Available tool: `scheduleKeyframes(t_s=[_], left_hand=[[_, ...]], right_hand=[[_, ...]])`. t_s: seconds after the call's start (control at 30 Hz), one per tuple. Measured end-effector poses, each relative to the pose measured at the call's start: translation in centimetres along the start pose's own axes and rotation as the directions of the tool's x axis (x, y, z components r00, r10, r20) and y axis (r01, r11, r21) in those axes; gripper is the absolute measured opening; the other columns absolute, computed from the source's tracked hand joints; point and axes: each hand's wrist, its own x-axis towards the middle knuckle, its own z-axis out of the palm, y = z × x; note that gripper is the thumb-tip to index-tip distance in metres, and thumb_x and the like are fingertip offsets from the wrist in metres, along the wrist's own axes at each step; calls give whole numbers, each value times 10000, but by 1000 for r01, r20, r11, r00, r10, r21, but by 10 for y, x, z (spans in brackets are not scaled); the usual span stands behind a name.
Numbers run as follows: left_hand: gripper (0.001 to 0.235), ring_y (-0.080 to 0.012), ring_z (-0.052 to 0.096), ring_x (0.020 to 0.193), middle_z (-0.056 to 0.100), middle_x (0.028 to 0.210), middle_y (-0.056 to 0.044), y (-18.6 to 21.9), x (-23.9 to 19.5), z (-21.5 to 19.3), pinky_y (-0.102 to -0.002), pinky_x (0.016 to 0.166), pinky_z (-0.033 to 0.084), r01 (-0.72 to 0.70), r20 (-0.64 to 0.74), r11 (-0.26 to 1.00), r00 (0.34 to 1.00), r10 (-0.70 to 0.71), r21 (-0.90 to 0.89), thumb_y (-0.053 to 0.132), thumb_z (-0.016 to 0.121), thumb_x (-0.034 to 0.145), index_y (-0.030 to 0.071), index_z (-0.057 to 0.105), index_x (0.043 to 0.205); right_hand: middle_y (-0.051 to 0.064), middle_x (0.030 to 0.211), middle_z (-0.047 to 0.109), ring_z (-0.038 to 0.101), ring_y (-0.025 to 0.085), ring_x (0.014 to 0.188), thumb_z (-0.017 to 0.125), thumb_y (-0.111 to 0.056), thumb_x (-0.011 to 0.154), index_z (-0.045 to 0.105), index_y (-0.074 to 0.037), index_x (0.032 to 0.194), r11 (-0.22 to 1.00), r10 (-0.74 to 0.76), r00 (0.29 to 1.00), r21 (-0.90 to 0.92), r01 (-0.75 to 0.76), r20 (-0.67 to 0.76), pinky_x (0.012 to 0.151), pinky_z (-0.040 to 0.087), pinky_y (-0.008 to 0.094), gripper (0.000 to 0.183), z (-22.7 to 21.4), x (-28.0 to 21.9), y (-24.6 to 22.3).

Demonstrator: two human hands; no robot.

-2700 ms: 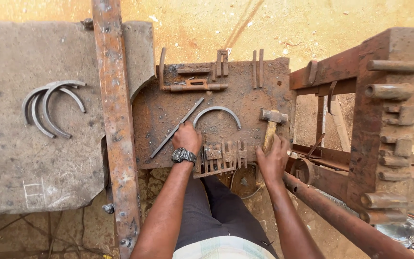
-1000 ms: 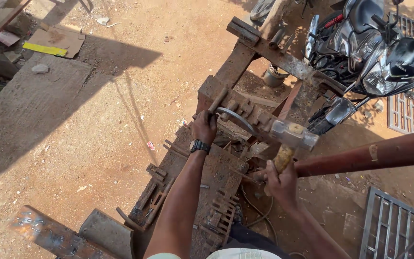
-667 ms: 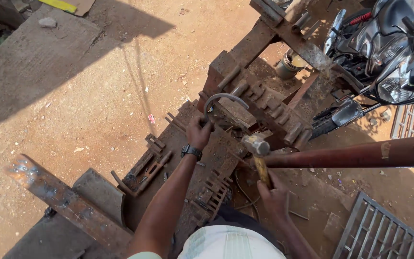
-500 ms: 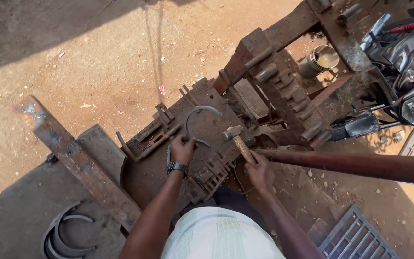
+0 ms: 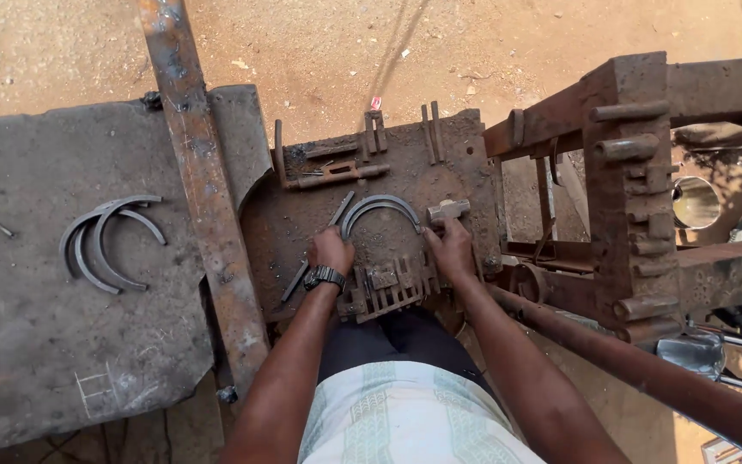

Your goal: Bending a curved metal rod using a hammer and a bending jig.

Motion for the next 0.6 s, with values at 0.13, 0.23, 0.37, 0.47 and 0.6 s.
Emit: scheduleKeyframes(t_s=[0.13, 0.23, 0.37, 0.47, 0.6], left_hand=[[228, -397, 727, 899, 747, 974, -212, 7, -12, -2, -501, 807, 585, 41, -40, 999, 998, -42, -27, 141, 730, 789, 94, 773, 1007], [235, -403, 724, 917, 744, 976, -216, 3, -21, 9, -499, 811, 586, 68, -67, 997, 995, -70, -39, 178, 744, 795, 92, 778, 1011], [214, -414, 721, 920, 741, 970, -221, 6, -27, 12, -512, 806, 584, 102, -99, 994, 989, -106, -41, 179, 726, 811, 98, 781, 1002], [200, -414, 721, 914, 742, 969, -220, 5, -29, 15, -514, 801, 584, 130, -109, 991, 985, -134, -39, 165, 714, 820, 108, 784, 998], [172, -343, 747, 843, 759, 931, -174, -9, -20, 38, -474, 752, 597, 160, -100, 985, 981, -165, -58, 165, 729, 849, 96, 772, 1000]], right_hand=[[165, 1048, 738, 743, 279, 915, 794, -217, 890, 722, -3, 1086, 997, -74, 993, 30, 77, -91, 821, 594, 404, 299, 7, 3, -5], [170, 1013, 753, 720, 330, 943, 807, -195, 882, 771, -35, 1055, 983, -150, 984, -123, 137, -100, 833, 571, 433, 239, 17, 4, 2], [201, 1023, 728, 695, 374, 950, 800, -137, 818, 750, 14, 1097, 944, -326, 941, -74, 320, -94, 868, 551, 443, 321, 24, 11, 12], [206, 1017, 728, 693, 377, 945, 804, -145, 836, 759, 6, 1071, 952, -297, 952, -99, 289, -76, 886, 548, 443, 283, 29, 17, 19], [211, 1011, 733, 694, 361, 926, 828, -167, 871, 772, 10, 1043, 961, -255, 964, -125, 245, -71, 868, 549, 448, 253, 33, 20, 18]])
